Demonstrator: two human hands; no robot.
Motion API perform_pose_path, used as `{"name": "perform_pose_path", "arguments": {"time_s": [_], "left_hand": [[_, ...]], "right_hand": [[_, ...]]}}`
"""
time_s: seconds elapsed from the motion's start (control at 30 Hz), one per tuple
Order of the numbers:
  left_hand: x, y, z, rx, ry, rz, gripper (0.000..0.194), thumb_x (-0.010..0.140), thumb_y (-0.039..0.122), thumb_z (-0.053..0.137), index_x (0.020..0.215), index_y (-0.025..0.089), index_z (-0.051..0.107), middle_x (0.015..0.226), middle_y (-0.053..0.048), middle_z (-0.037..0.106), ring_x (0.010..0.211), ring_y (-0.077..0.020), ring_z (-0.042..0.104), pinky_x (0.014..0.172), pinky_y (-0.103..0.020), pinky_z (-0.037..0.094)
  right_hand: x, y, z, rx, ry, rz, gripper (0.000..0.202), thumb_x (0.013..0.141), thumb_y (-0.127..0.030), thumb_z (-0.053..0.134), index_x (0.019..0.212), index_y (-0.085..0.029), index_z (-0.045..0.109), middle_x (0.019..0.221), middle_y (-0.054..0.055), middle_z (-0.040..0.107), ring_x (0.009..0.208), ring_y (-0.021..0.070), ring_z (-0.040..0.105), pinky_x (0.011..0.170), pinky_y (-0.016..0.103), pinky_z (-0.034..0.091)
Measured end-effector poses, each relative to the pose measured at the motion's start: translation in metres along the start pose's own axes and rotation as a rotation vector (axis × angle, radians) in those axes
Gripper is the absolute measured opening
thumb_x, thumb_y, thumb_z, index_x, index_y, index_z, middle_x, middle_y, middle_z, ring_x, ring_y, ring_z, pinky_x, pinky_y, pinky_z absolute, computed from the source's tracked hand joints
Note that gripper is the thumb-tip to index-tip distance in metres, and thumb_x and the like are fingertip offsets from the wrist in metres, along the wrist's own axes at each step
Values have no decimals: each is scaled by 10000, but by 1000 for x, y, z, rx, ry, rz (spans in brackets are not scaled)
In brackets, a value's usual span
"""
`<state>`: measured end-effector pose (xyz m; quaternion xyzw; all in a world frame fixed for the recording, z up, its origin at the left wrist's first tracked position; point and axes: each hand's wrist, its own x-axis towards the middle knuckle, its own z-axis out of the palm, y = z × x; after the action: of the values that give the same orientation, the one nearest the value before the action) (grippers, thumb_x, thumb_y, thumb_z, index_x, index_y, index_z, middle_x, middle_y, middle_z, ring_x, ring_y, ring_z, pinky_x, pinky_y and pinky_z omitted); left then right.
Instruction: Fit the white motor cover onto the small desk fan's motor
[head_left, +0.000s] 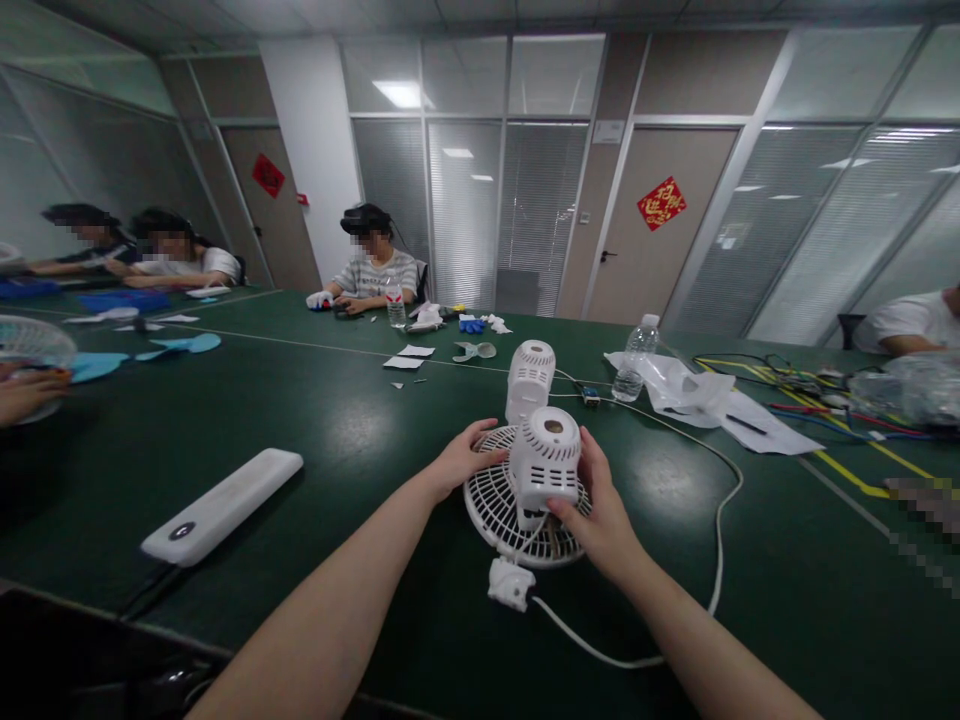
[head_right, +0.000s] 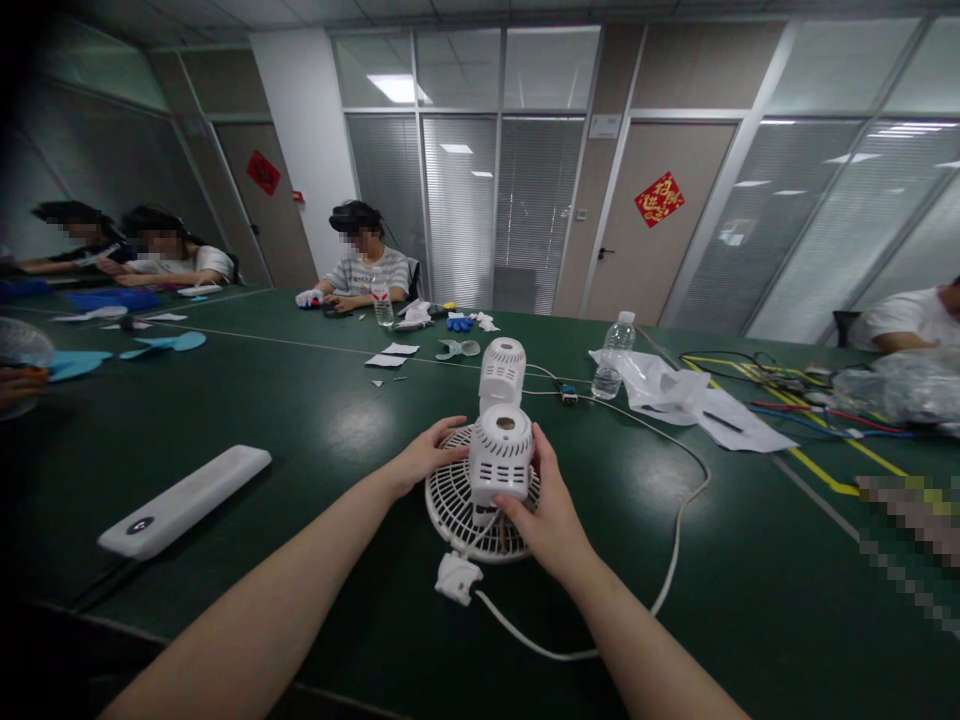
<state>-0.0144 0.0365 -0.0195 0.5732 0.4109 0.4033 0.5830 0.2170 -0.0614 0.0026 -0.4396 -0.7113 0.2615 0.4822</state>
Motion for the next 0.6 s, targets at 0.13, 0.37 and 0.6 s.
{"name": "perform_pose_path", "arguments": {"time_s": [0.13, 0.37, 0.6], "left_hand": [[3, 0, -1, 0, 38, -20, 858, 632, 392, 833, 1358, 220, 411, 1364, -168, 506, 1194, -315, 544, 1002, -488, 439], [6, -5, 4, -11, 128, -3, 752, 648, 371, 823, 1294, 203, 476, 1308, -146, 567, 1152, -285, 577, 996, -441, 451], [-2, 5, 7, 383, 335, 218, 510, 715, 412, 740, 1168, 226, 599, 1386, -77, 498, 1310, -293, 420, 1132, -438, 284]], "right_hand": [[3, 5, 1, 60, -18, 23, 878, 825, -347, 640, 1485, -331, 61, 1533, 71, 227, 1382, 272, 305, 1138, 526, 249], [7, 11, 5, 166, -35, 71, 880, 838, -336, 622, 1484, -344, 24, 1534, 73, 231, 1379, 260, 320, 1128, 520, 273], [6, 10, -1, 135, -48, 83, 892, 826, -328, 645, 1482, -356, 42, 1527, 72, 261, 1352, 266, 369, 1116, 530, 288]]}}
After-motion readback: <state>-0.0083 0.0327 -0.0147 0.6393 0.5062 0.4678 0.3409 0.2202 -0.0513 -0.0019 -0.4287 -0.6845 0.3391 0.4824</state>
